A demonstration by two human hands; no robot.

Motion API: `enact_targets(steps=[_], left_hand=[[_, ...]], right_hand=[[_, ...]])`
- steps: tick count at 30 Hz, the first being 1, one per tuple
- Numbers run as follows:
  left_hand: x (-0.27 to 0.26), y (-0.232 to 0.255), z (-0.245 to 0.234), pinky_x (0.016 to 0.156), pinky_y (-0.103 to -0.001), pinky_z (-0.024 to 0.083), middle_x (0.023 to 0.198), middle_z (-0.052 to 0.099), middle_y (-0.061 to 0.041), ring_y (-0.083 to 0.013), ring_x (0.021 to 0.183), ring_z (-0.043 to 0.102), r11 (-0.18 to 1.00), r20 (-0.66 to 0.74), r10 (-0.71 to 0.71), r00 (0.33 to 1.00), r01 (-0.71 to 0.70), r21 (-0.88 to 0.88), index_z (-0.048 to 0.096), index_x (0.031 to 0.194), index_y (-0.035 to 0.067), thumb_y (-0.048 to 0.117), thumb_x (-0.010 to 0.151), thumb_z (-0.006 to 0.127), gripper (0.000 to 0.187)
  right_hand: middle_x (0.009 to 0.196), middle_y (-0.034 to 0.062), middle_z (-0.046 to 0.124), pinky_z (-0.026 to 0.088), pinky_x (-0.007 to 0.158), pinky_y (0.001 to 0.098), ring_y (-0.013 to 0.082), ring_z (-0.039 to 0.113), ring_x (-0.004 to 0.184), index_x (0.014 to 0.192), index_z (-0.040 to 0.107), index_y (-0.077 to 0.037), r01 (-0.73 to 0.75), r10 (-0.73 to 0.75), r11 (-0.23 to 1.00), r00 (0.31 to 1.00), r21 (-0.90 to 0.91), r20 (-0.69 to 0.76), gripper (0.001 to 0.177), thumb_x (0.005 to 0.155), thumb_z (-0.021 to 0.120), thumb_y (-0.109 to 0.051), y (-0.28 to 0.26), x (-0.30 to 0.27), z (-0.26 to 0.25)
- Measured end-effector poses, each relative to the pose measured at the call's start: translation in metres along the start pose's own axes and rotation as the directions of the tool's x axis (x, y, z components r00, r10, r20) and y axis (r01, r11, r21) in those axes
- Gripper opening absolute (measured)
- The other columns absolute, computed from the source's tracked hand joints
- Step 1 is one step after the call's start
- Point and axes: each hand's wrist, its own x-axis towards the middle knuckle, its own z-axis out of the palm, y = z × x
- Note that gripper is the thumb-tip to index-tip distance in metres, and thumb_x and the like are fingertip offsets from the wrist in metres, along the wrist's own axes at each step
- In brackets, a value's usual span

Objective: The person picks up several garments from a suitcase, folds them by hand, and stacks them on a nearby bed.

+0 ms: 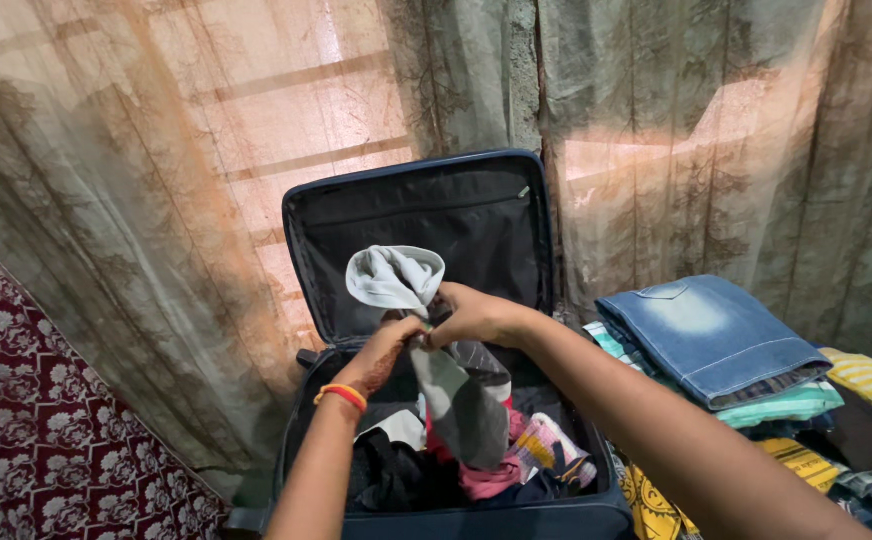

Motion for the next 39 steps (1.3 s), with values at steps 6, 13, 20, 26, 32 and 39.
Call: enact_targets(steps=[6, 13, 20, 26, 32, 39], left_hand=[[-0.024, 0.04, 0.012, 0.097, -0.037, 0.043, 0.134, 0.056, -0.017, -0.0287, 0.124, 0.053, 0.792, -0.13, 0.288, 0.949, -0.16, 0.589, 0.041, 0.14, -0.003, 0.023, 0.068, 0.087, 0.089], [-0.006, 0.037, 0.008, 0.09, -0.039, 0.05, 0.117, 0.066, -0.02, -0.0304, 0.105, 0.065, 0.941, -0.285, 0.155, 0.946, -0.053, 0.334, 0.057, 0.131, -0.005, 0.014, 0.075, 0.073, 0.061], [-0.015, 0.065, 0.012, 0.088, -0.033, 0.053, 0.111, 0.07, -0.005, -0.0219, 0.104, 0.068, 0.9, -0.16, 0.278, 0.947, -0.199, 0.388, 0.057, 0.124, 0.001, 0.004, 0.068, 0.072, 0.058], [-0.045, 0.126, 0.037, 0.087, -0.033, 0.055, 0.107, 0.076, -0.015, -0.0227, 0.098, 0.073, 0.739, -0.252, 0.476, 0.842, -0.229, 0.633, 0.07, 0.112, -0.002, 0.007, 0.07, 0.075, 0.044], [-0.058, 0.141, 0.028, 0.079, -0.033, 0.055, 0.097, 0.076, -0.015, -0.0198, 0.087, 0.073, 0.666, -0.08, 0.357, 0.931, -0.193, 0.72, 0.069, 0.113, -0.001, 0.014, 0.08, 0.067, 0.036], [-0.039, 0.097, 0.031, 0.072, -0.029, 0.05, 0.081, 0.067, -0.01, -0.0134, 0.077, 0.064, 0.793, -0.223, 0.397, 0.89, -0.211, 0.572, 0.067, 0.1, -0.004, 0.017, 0.097, 0.049, 0.028]], right_hand=[[0.103, 0.0087, 0.073, 0.059, 0.078, 0.0298, 0.0145, 0.07, 0.087, 0.126, 0.064, 0.001, 0.054, -0.053, 0.998, 0.998, 0.038, -0.03, 0.044, 0.082, 0.07, -0.003, 0.02, 0.005, -0.017], [0.122, 0.013, 0.066, 0.051, 0.096, 0.0349, 0.0176, 0.063, 0.112, 0.134, 0.049, -0.001, 0.203, -0.312, 0.932, 0.87, -0.3, -0.381, 0.081, 0.068, 0.095, -0.009, 0.011, -0.004, -0.005], [0.123, 0.0098, 0.067, 0.051, 0.101, 0.0339, 0.0183, 0.064, 0.117, 0.145, 0.035, -0.015, 0.042, 0.067, 0.948, 0.943, 0.316, -0.326, 0.1, 0.062, 0.09, -0.006, -0.008, -0.015, 0.005], [0.114, 0.0051, 0.072, 0.056, 0.092, 0.0285, 0.0106, 0.066, 0.104, 0.132, 0.062, 0.002, 0.354, -0.342, 0.934, 0.852, -0.045, -0.396, 0.064, 0.072, 0.084, -0.004, -0.014, -0.013, 0.001], [0.099, 0.003, 0.079, 0.054, 0.084, 0.0258, 0.0098, 0.07, 0.091, 0.105, 0.078, 0.002, 0.242, -0.191, 0.969, 0.863, 0.051, -0.467, 0.026, 0.084, 0.079, -0.013, -0.008, -0.014, -0.007], [0.093, 0.0131, 0.072, 0.051, 0.076, 0.0325, 0.022, 0.069, 0.081, 0.099, 0.08, 0.005, 0.158, -0.391, 0.888, 0.753, -0.431, -0.53, 0.034, 0.093, 0.078, -0.028, -0.003, -0.017, -0.008]])
